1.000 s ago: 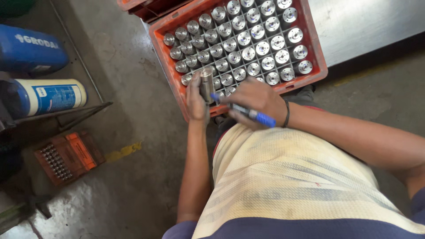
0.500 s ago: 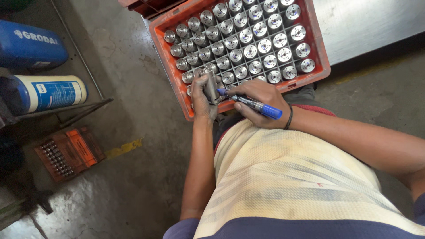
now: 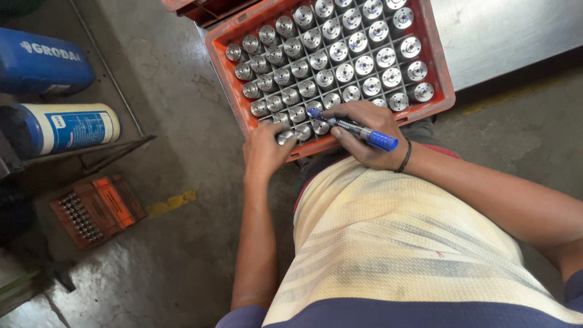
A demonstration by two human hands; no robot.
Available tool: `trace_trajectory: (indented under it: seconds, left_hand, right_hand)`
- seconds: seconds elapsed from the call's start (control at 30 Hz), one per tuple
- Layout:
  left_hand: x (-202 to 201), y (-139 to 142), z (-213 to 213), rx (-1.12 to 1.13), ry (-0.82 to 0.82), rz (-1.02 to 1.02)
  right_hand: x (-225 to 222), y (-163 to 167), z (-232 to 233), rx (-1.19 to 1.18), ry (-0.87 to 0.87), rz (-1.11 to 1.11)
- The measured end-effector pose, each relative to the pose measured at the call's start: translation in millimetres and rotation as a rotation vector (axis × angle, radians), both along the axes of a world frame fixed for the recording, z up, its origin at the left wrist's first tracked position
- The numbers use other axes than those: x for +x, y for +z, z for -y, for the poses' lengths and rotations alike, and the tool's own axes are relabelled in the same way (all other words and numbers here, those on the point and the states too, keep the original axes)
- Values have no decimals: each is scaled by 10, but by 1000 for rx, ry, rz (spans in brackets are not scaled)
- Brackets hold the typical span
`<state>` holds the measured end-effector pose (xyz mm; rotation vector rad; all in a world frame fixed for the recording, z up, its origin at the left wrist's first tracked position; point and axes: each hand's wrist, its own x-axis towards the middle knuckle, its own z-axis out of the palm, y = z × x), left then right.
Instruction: The person picks machined metal cylindrical parts one at a time from an orange divider tray, holds each part and marks it with a blue marker, then places it back in the tray. They briefly walk across the floor to another tray of parts and continue marking parts there.
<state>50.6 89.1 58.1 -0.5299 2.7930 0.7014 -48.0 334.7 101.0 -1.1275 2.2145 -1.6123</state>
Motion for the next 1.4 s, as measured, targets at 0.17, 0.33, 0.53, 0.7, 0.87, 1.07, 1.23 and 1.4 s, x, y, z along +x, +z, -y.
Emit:
trace_trajectory:
  seconds: [0.17,0.33,0.53,0.7,0.87,1.07,1.23,1.4]
  left_hand:
    - [-235,-82,-319,-18,42,7]
    - [-333,38,-17,86,-32,35]
    - [-252,-230,-28,1514,519,-389]
    - [-420,-523,-379,1547,615,-378]
    - [-415,-455,-406,1460,668,-380]
    - [-406,-418,-431,1505,585,-378]
    - [-329,-148,-315,1202,553,-203]
    - [-172,139,-117,91,-129,-96]
  right_hand:
    - [-38,-2,-1,-11,-9,-5]
    - [-77,65,-62,36,-16,18]
    - [-6,90,-3,49,198,-232]
    - [19,11,61,-8,83,-178]
    - [76,-19,-1,-52,122,-112]
    - [106,-12,-19,-10,100,-55]
    - [80,5,-30,2,159,-47]
    - [-7,11,-132,-17,-67,21]
